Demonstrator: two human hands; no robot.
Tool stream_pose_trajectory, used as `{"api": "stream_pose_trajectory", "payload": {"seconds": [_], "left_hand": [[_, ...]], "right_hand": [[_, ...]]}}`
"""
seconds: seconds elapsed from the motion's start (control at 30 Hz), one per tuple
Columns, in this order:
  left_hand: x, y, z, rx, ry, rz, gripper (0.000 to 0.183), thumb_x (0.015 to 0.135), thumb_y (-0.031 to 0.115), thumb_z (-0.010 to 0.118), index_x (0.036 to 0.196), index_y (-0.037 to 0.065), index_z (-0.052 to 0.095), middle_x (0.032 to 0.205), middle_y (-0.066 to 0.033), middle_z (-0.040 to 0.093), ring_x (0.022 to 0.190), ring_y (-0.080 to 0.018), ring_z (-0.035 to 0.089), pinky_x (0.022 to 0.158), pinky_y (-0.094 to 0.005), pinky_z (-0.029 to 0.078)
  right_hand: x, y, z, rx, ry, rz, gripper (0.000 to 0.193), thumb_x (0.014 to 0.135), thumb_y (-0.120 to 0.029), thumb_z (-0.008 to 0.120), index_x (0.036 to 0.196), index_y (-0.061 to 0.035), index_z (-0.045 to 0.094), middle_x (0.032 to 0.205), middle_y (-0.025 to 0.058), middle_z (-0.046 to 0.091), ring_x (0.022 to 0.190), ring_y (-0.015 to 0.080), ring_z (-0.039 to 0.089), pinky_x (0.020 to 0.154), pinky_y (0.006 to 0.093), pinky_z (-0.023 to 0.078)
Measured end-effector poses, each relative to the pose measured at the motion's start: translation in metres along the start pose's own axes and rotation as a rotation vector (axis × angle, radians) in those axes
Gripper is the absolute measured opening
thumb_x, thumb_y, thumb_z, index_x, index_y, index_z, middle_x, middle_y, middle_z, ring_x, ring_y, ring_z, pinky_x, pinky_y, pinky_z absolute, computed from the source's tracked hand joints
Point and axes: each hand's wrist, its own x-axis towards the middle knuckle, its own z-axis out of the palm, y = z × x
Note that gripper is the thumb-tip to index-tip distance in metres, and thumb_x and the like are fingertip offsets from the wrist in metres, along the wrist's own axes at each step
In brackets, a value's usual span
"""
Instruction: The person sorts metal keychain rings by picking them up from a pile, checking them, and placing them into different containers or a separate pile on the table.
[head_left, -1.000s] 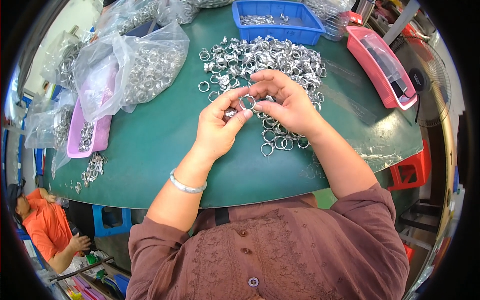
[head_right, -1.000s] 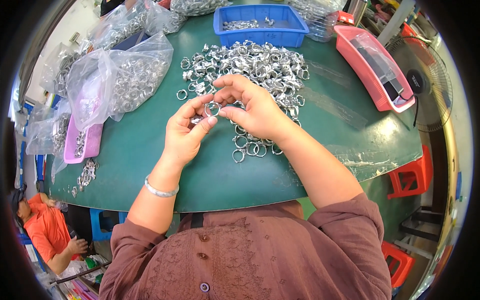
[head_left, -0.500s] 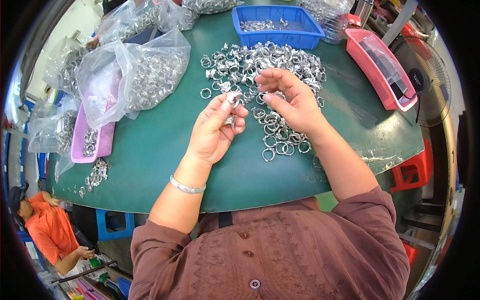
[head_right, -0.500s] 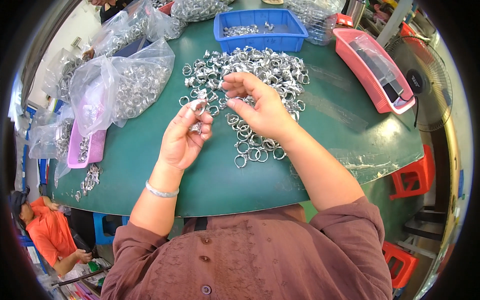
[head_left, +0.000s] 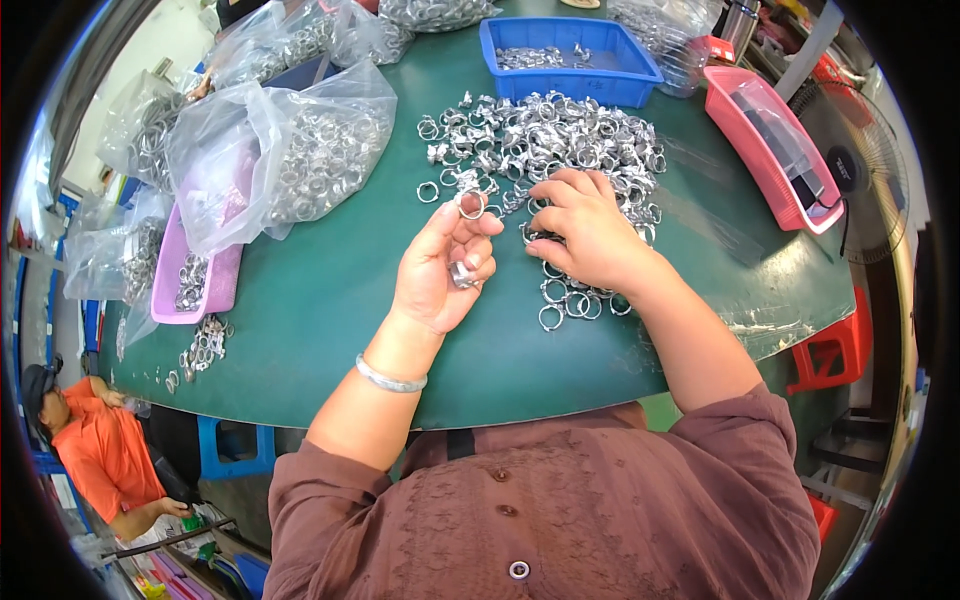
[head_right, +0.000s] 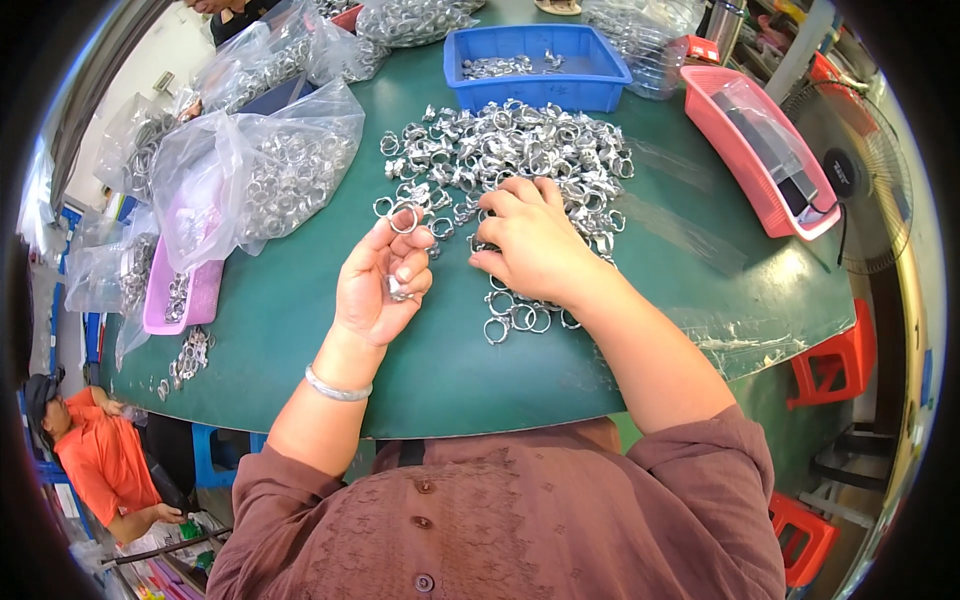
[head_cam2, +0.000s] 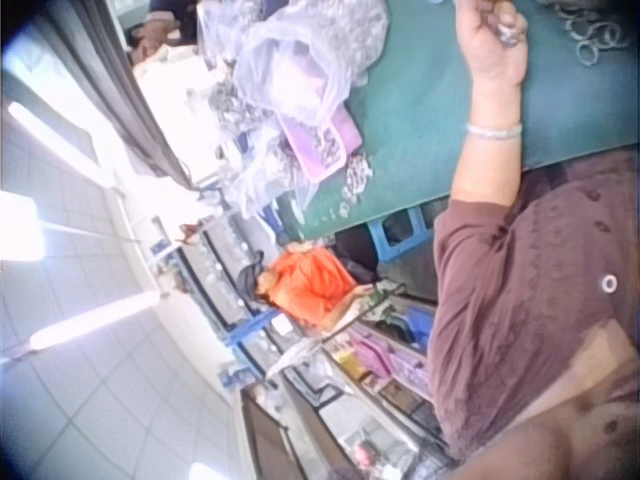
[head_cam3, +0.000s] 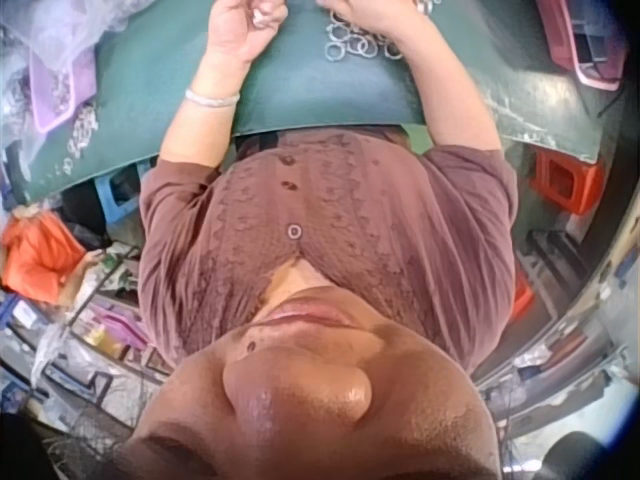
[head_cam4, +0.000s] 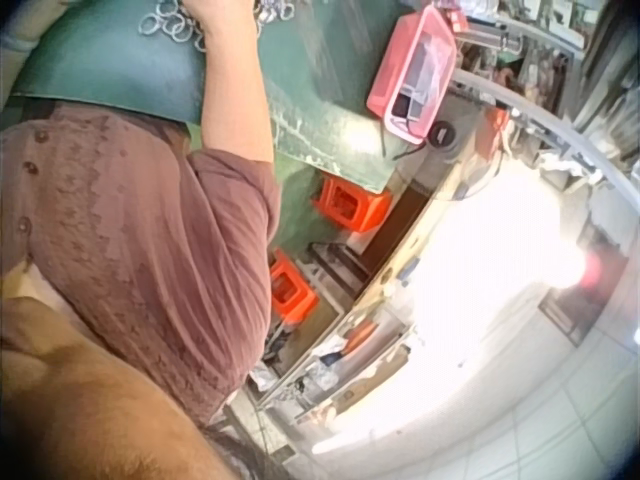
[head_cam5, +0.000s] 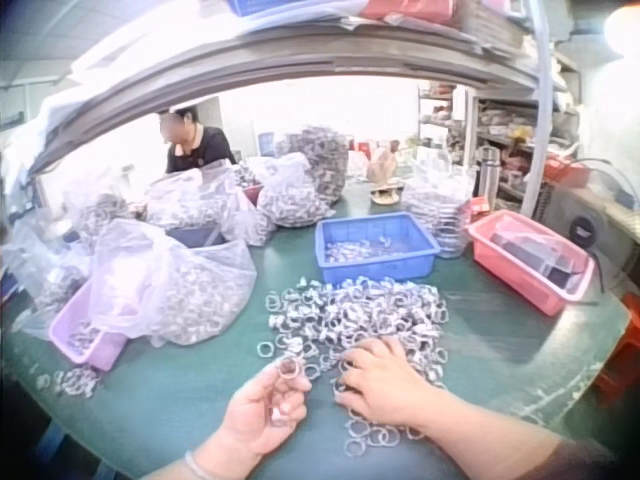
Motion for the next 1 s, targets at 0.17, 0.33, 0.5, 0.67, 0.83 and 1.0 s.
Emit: {"api": "stream_pose_trajectory", "payload": {"seconds": [0.17, 0.33, 0.5, 0.67, 0.83, 1.0], "left_hand": [[-0.001, -0.005, 0.005, 0.287, 0.036, 0.139, 0.017, 0.091, 0.021, 0.047, 0.099, 0.006, 0.052, 0.082, -0.0078, 0.06, 0.051, -0.0069, 0.046, 0.044, -0.0189, 0.033], [-0.001, -0.007, 0.008, 0.345, 0.065, 0.152, 0.018, 0.09, 0.021, 0.048, 0.1, 0.006, 0.052, 0.082, -0.0072, 0.06, 0.05, -0.0069, 0.045, 0.043, -0.0186, 0.033], [0.0, 0.001, -0.003, 0.059, -0.001, 0.038, 0.023, 0.087, 0.022, 0.05, 0.099, 0.003, 0.053, 0.086, -0.0086, 0.057, 0.053, -0.0074, 0.042, 0.045, -0.0191, 0.033], [0.005, 0.013, -0.012, -0.418, 0.061, 0.105, 0.027, 0.081, 0.017, 0.051, 0.096, -0.005, 0.055, 0.094, -0.0152, 0.053, 0.073, -0.0198, 0.049, 0.063, -0.0272, 0.044], [0.006, 0.011, -0.022, -0.384, 0.048, 0.098, 0.027, 0.081, 0.017, 0.048, 0.098, -0.004, 0.055, 0.103, -0.0191, 0.056, 0.09, -0.0306, 0.055, 0.08, -0.039, 0.049], [0.008, 0.011, -0.02, -0.16, 0.031, 0.16, 0.028, 0.079, 0.014, 0.048, 0.101, -0.001, 0.056, 0.103, -0.0171, 0.057, 0.091, -0.0312, 0.057, 0.079, -0.0399, 0.05]], "right_hand": [[0.0, -0.001, 0.0, 0.024, -0.025, 0.026, 0.018, 0.07, -0.022, 0.066, 0.078, -0.0067, 0.065, 0.106, 0.0065, 0.055, 0.109, 0.0262, 0.043, 0.095, 0.049, 0.025], [0.0, -0.002, 0.0, 0.042, -0.033, 0.033, 0.01, 0.07, -0.018, 0.064, 0.074, -0.0085, 0.063, 0.106, 0.005, 0.056, 0.111, 0.0257, 0.042, 0.096, 0.052, 0.023], [0.0, -0.005, 0.001, 0.05, 0.004, -0.005, 0.007, 0.07, -0.011, 0.062, 0.075, -0.0076, 0.059, 0.105, 0.0043, 0.057, 0.11, 0.0254, 0.043, 0.098, 0.0495, 0.023], [0.001, -0.005, 0.002, 0.083, 0.032, 0.006, 0.006, 0.074, -0.008, 0.059, 0.08, -0.0075, 0.058, 0.102, 0.0033, 0.058, 0.107, 0.0244, 0.046, 0.098, 0.0508, 0.023], [0.003, -0.004, 0.0, 0.129, -0.055, 0.086, 0.01, 0.076, -0.011, 0.059, 0.086, -0.0077, 0.058, 0.097, 0.0033, 0.058, 0.103, 0.0229, 0.049, 0.098, 0.0512, 0.022], [0.001, -0.007, 0.004, 0.02, 0.09, 0.038, 0.019, 0.075, -0.016, 0.061, 0.091, -0.0067, 0.061, 0.096, 0.0063, 0.057, 0.105, 0.0266, 0.046, 0.097, 0.0537, 0.024]]}}
